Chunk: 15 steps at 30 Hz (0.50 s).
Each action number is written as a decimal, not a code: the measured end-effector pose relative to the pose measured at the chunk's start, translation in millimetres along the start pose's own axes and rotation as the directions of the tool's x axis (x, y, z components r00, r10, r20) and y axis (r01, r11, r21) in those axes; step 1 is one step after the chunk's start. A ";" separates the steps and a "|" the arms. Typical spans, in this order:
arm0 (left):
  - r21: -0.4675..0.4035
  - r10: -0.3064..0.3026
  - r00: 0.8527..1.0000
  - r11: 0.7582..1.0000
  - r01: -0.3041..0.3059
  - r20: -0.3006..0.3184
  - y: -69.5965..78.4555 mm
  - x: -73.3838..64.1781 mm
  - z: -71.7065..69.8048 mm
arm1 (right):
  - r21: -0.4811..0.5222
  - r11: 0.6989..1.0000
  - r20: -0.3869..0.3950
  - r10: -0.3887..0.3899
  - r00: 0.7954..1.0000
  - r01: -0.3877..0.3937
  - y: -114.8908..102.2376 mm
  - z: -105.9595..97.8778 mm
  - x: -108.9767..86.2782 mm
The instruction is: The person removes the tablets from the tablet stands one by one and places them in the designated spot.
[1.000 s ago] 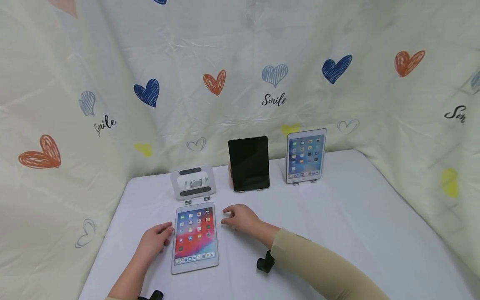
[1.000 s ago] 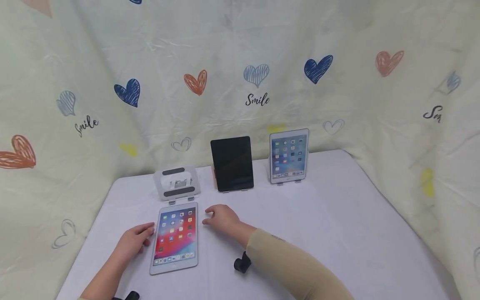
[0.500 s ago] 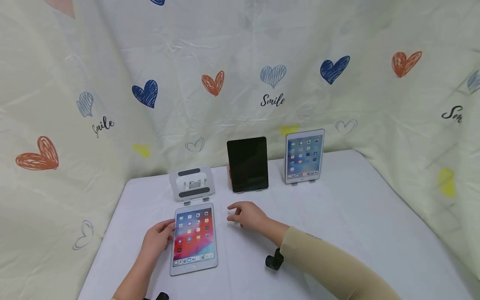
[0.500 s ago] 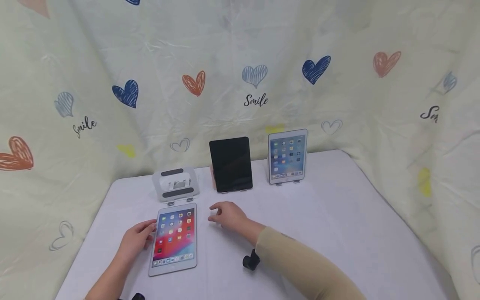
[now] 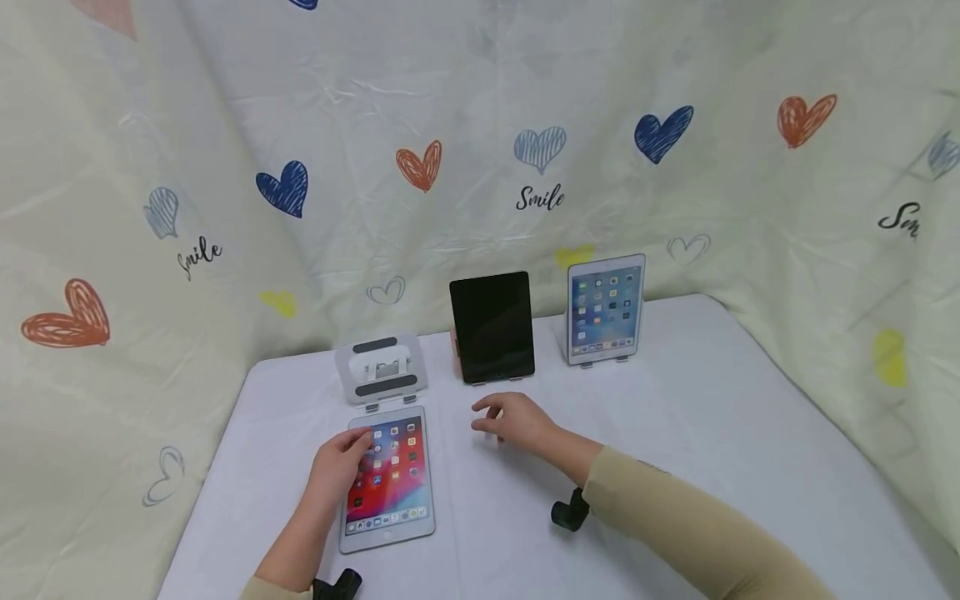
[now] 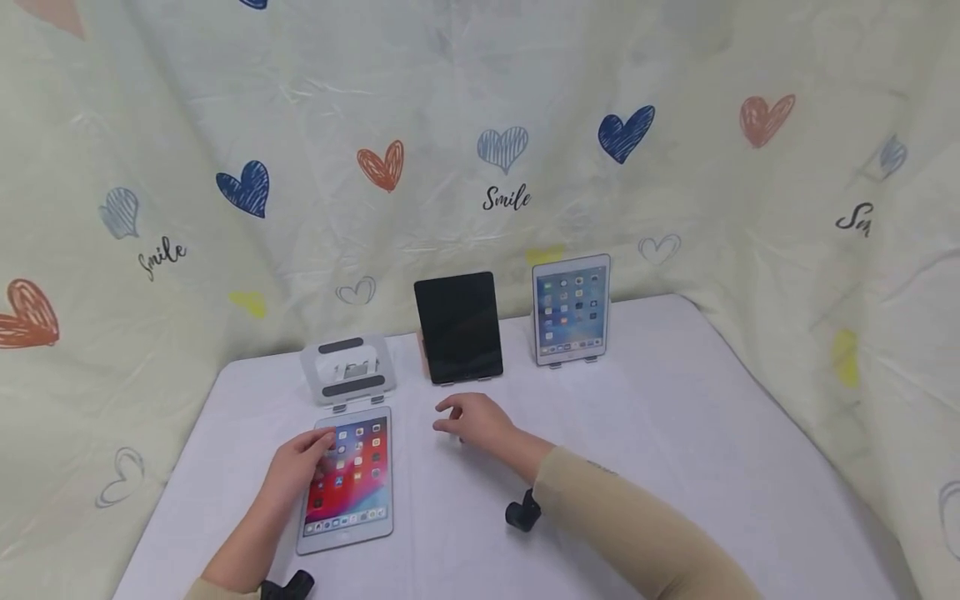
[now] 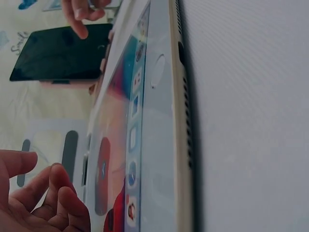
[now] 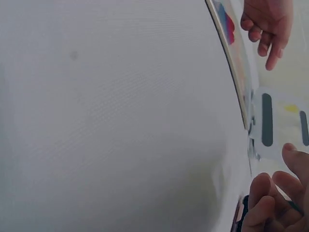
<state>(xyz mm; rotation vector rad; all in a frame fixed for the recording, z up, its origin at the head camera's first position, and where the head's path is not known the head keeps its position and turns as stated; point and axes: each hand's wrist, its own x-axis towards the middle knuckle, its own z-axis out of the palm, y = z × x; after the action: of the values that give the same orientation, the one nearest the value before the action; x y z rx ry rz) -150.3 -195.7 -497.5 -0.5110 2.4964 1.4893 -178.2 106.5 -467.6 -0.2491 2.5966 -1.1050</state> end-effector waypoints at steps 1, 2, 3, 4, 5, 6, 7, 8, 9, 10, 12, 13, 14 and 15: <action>-0.008 0.001 1.000 1.000 -0.001 0.005 1.9 0.4 2.5 | 0.002 1.000 -0.004 0.005 1.000 -0.005 2.0 -1.4 -0.8; -0.016 0.000 1.000 1.000 0.000 0.008 4.2 0.7 5.1 | 0.002 1.000 -0.008 0.008 1.000 -0.008 4.3 -2.6 -1.6; -0.021 0.002 1.000 1.000 -0.001 0.011 6.2 1.3 7.7 | 0.002 1.000 -0.011 0.015 1.000 -0.015 6.5 -4.0 -2.5; -0.026 0.003 1.000 1.000 -0.003 0.013 8.3 1.5 10.0 | 0.003 1.000 -0.015 0.019 1.000 -0.019 8.7 -5.3 -3.4; -0.030 0.007 1.000 1.000 -0.007 0.016 10.4 1.7 11.6 | 0.007 1.000 -0.019 0.025 1.000 -0.025 10.3 -7.0 -3.9; -0.037 0.013 1.000 0.999 -0.012 0.018 12.8 1.5 13.2 | 0.008 1.000 -0.024 0.029 0.999 -0.029 12.2 -8.6 -4.4; -0.043 0.019 1.000 0.999 -0.018 0.020 14.6 1.5 15.0 | 0.011 0.999 -0.028 0.035 0.999 -0.035 14.2 -10.1 -5.0; -0.042 0.025 0.999 0.999 -0.024 0.022 16.4 1.4 16.8 | 0.012 0.999 -0.033 0.039 0.999 -0.038 16.3 -11.8 -5.8; -0.042 0.033 0.999 0.999 -0.032 0.027 18.2 1.4 18.7 | 0.013 0.999 -0.038 0.044 0.998 -0.044 18.4 -13.7 -6.8; -0.045 0.040 0.999 0.998 -0.038 0.032 20.2 1.3 20.5 | 0.014 0.999 -0.044 0.046 0.998 -0.046 20.6 -15.5 -7.8; -0.056 0.053 0.998 0.997 -0.051 0.040 24.8 1.5 24.3 | 0.017 0.998 -0.055 0.054 0.997 -0.053 25.2 -19.8 -10.1; -0.056 0.057 0.997 0.997 -0.055 0.044 27.2 2.0 26.2 | 0.019 0.998 -0.062 0.058 0.996 -0.057 27.6 -22.0 -11.3; -0.056 0.058 0.997 0.997 -0.055 0.047 29.8 2.3 27.8 | 0.017 0.998 -0.068 0.060 0.996 -0.059 30.2 -24.2 -12.4; -0.057 0.058 0.997 0.997 -0.055 0.047 32.4 2.9 29.4 | 0.015 0.998 -0.074 0.061 0.995 -0.060 32.7 -26.5 -13.4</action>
<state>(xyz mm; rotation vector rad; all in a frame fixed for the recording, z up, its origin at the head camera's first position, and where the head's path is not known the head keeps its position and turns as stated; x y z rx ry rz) -165.8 -156.3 -486.1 -0.4111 2.4582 1.5765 -176.0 150.5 -471.1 -0.1284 2.6421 -1.1301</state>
